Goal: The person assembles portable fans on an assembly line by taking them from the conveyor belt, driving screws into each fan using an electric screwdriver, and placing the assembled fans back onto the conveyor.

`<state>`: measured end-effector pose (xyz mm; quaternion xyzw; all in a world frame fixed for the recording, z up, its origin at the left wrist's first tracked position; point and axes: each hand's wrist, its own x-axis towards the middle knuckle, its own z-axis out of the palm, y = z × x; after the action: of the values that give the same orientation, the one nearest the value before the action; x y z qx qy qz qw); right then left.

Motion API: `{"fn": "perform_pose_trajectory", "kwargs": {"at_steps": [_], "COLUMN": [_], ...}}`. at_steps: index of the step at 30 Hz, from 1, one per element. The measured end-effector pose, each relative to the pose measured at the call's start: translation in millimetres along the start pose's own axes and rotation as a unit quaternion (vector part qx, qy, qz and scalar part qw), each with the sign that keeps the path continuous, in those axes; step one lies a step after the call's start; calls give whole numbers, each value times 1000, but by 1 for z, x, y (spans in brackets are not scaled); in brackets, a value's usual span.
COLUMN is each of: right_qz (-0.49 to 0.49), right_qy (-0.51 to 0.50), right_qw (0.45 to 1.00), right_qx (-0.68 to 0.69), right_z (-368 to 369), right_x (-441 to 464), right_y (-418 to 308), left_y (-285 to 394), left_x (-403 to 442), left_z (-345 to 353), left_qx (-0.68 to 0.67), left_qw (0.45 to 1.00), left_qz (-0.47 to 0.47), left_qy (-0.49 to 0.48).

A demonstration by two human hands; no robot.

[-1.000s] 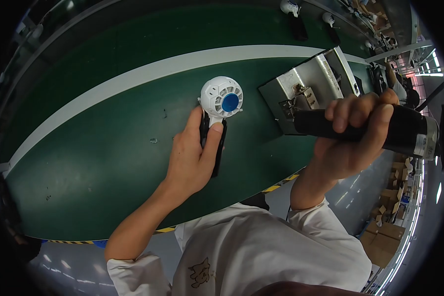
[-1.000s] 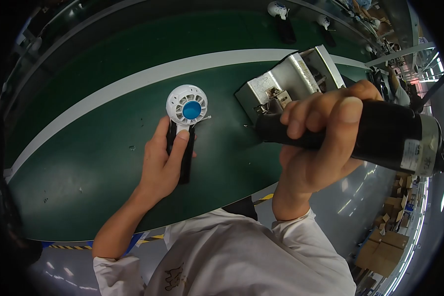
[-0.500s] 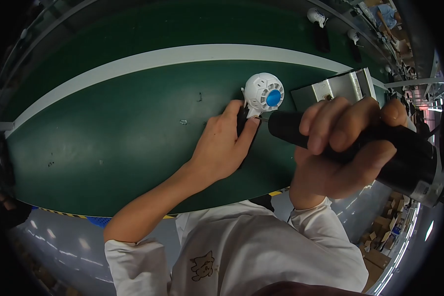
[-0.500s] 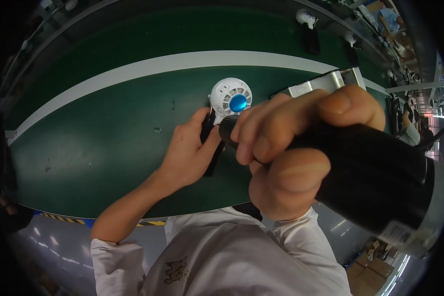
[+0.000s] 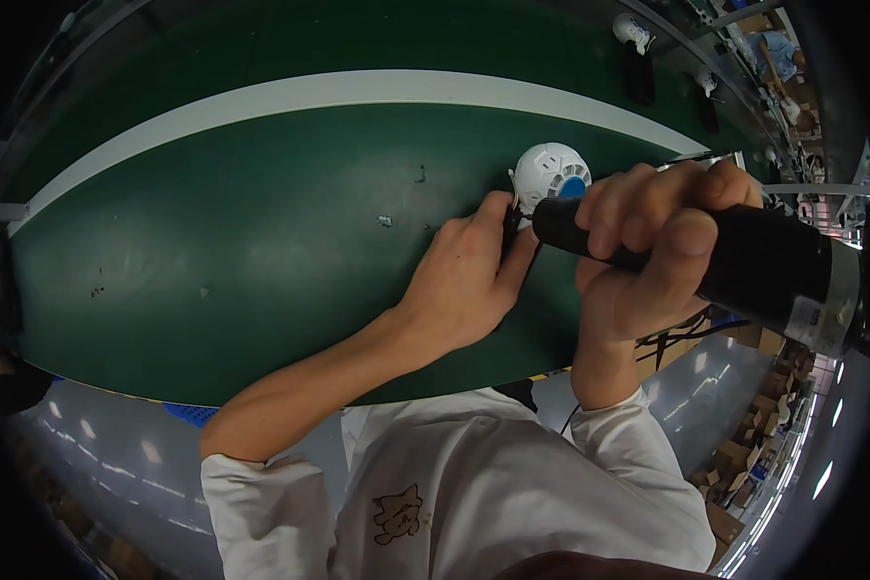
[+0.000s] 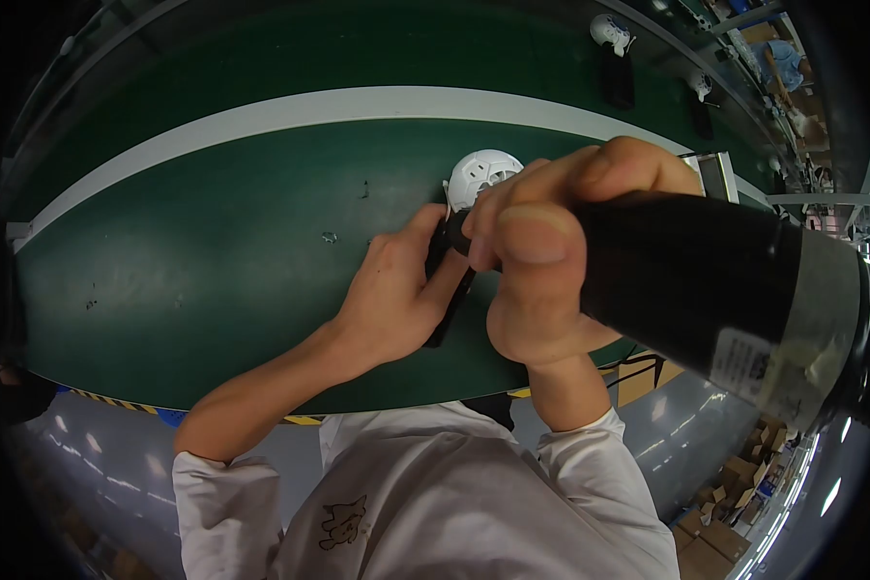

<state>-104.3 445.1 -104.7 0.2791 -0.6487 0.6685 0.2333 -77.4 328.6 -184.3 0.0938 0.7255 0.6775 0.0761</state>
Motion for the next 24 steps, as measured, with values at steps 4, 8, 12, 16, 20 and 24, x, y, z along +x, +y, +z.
{"fn": "perform_pose_trajectory", "kwargs": {"at_steps": [4,8,12,16,20,24], "right_qz": [36,42,40,1,-33,57], "right_qy": [28,18,4,69,90,96], "right_qw": [997,996,999,993,995,991], "right_qx": [66,71,-21,95,41,-68], "right_z": [2,1,-5,-19,-30,-36], "right_x": [-4,-8,-9,7,10,-14], "right_y": [-1,-2,6,-27,-17,8], "left_y": [7,6,8,24,11,12], "left_x": [-2,-1,4,10,21,66], "left_z": [-2,-4,-15,-21,-43,-79], "left_qx": [-8,-10,19,56,41,107], "left_qw": [999,999,997,997,995,980], "left_qz": [-33,-16,-37,-54,-46,26], "left_qy": [-28,-29,-60,-25,82,165]}}
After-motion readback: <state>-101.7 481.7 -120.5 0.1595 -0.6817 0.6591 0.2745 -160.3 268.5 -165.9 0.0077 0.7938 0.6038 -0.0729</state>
